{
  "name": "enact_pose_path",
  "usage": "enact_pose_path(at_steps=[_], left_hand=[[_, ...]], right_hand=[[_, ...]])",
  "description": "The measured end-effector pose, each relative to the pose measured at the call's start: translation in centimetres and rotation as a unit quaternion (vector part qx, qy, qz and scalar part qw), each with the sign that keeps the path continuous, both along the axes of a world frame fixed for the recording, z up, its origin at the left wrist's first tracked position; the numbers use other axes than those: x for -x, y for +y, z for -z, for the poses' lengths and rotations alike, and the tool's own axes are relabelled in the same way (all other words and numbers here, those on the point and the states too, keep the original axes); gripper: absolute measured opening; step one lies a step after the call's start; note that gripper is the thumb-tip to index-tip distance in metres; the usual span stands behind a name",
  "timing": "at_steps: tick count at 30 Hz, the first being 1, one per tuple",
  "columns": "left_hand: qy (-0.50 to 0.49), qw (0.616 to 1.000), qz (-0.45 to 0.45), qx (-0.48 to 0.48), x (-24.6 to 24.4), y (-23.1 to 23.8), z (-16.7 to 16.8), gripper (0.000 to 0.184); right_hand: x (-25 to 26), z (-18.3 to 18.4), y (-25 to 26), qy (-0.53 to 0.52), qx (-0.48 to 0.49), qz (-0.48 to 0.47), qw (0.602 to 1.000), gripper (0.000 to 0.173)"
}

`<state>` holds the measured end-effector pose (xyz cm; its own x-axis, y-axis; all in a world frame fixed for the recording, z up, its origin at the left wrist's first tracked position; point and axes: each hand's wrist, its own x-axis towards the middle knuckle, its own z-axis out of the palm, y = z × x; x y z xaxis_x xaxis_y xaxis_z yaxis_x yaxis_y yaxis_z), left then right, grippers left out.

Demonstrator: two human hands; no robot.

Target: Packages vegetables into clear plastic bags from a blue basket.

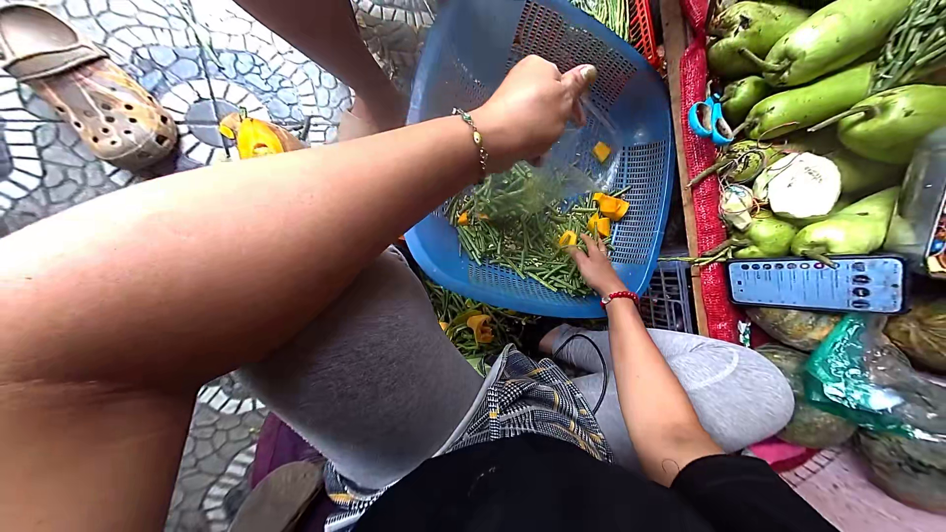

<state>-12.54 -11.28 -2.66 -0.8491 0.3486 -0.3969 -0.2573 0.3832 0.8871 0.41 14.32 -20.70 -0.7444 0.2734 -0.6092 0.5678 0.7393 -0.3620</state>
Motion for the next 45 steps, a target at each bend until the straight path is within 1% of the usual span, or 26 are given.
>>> enact_pose_path(at_steps=[2, 4, 5, 7, 9, 11, 16, 18, 21, 23, 25, 27, 30, 32, 34, 35, 37, 39, 40, 41, 43, 45], left_hand=[[-0.022, 0.999, -0.009, -0.036, -0.6, 0.6, -0.5, 0.057], [-0.048, 0.997, -0.014, -0.059, -0.9, 1.1, -0.8, 0.057], [-0.057, 0.996, -0.014, -0.061, -0.8, 1.2, -0.6, 0.057], [-0.060, 0.997, -0.014, -0.050, -0.5, 1.6, 0.3, 0.057], [-0.050, 0.999, -0.001, -0.022, -0.2, 1.6, 1.5, 0.058], [-0.035, 0.999, 0.015, -0.001, 0.0, 1.5, 2.4, 0.057], [0.013, 0.999, 0.039, 0.032, 0.2, 1.0, 2.6, 0.056], [0.018, 0.998, 0.039, 0.039, 0.3, 0.8, 2.6, 0.056], [0.017, 0.998, 0.040, 0.049, 0.4, 0.6, 2.6, 0.057], [0.022, 0.998, 0.037, 0.050, 0.4, 0.5, 2.8, 0.057], [0.027, 0.998, 0.038, 0.049, 0.5, 0.3, 2.8, 0.056], [0.025, 0.998, 0.043, 0.049, 0.5, 0.1, 2.9, 0.056], [0.022, 0.997, 0.046, 0.051, 0.5, 0.0, 2.9, 0.057], [0.031, 0.996, 0.054, 0.059, 0.5, -0.1, 3.0, 0.058], [0.038, 0.995, 0.062, 0.066, 0.5, -0.1, 3.0, 0.059], [0.037, 0.995, 0.064, 0.067, 0.5, -0.1, 3.0, 0.059], [0.032, 0.995, 0.066, 0.068, 0.5, -0.1, 3.1, 0.059], [0.038, 0.994, 0.072, 0.073, 0.5, 0.0, 3.1, 0.060], [0.045, 0.993, 0.076, 0.075, 0.6, 0.0, 3.1, 0.060], [0.050, 0.993, 0.079, 0.075, 0.6, 0.0, 3.1, 0.060], [0.051, 0.992, 0.087, 0.072, 0.3, -0.2, 3.1, 0.059], [0.046, 0.993, 0.089, 0.066, 0.1, -0.1, 3.0, 0.059]], right_hand=[[-0.2, 0.6, -1.3, -0.009, -0.059, -0.023, 0.998, 0.094], [-0.7, 1.1, -2.6, -0.018, -0.116, -0.043, 0.992, 0.114], [-0.7, 1.2, -3.2, -0.026, -0.141, -0.049, 0.989, 0.119], [-0.3, 1.4, -3.8, -0.049, -0.176, -0.054, 0.982, 0.125], [0.0, 1.2, -4.2, -0.052, -0.160, -0.042, 0.985, 0.121], [-0.1, 0.5, -4.3, -0.034, -0.137, -0.038, 0.989, 0.112], [0.0, 1.1, -4.5, -0.034, -0.177, -0.112, 0.977, 0.082], [-0.7, 1.1, -4.6, -0.013, -0.173, -0.127, 0.977, 0.069], [-1.1, 1.4, -3.6, 0.007, -0.148, -0.135, 0.980, 0.058], [-1.0, 1.4, -2.3, 0.028, -0.113, -0.127, 0.985, 0.052], [-0.7, 0.7, -1.1, 0.054, -0.053, -0.099, 0.992, 0.049], [-0.4, -0.4, 0.0, 0.059, 0.015, -0.040, 0.997, 0.051], [0.1, -1.2, 1.6, 0.064, 0.106, 0.102, 0.987, 0.057], [0.3, -1.5, 2.2, 0.095, 0.188, 0.189, 0.959, 0.058], [0.3, -2.0, 2.1, 0.135, 0.272, 0.257, 0.917, 0.050], [0.3, -2.3, 1.9, 0.146, 0.298, 0.281, 0.900, 0.046], [0.5, -2.5, 1.9, 0.146, 0.304, 0.302, 0.892, 0.041], [0.5, -2.6, 2.4, 0.151, 0.312, 0.311, 0.885, 0.032], [0.6, -2.8, 2.9, 0.165, 0.331, 0.311, 0.875, 0.026], [0.6, -3.1, 3.5, 0.177, 0.372, 0.304, 0.859, 0.023], [0.6, -4.5, 4.2, 0.198, 0.477, 0.267, 0.814, 0.022], [1.3, -7.3, 3.9, 0.234, 0.568, 0.219, 0.758, 0.021]])
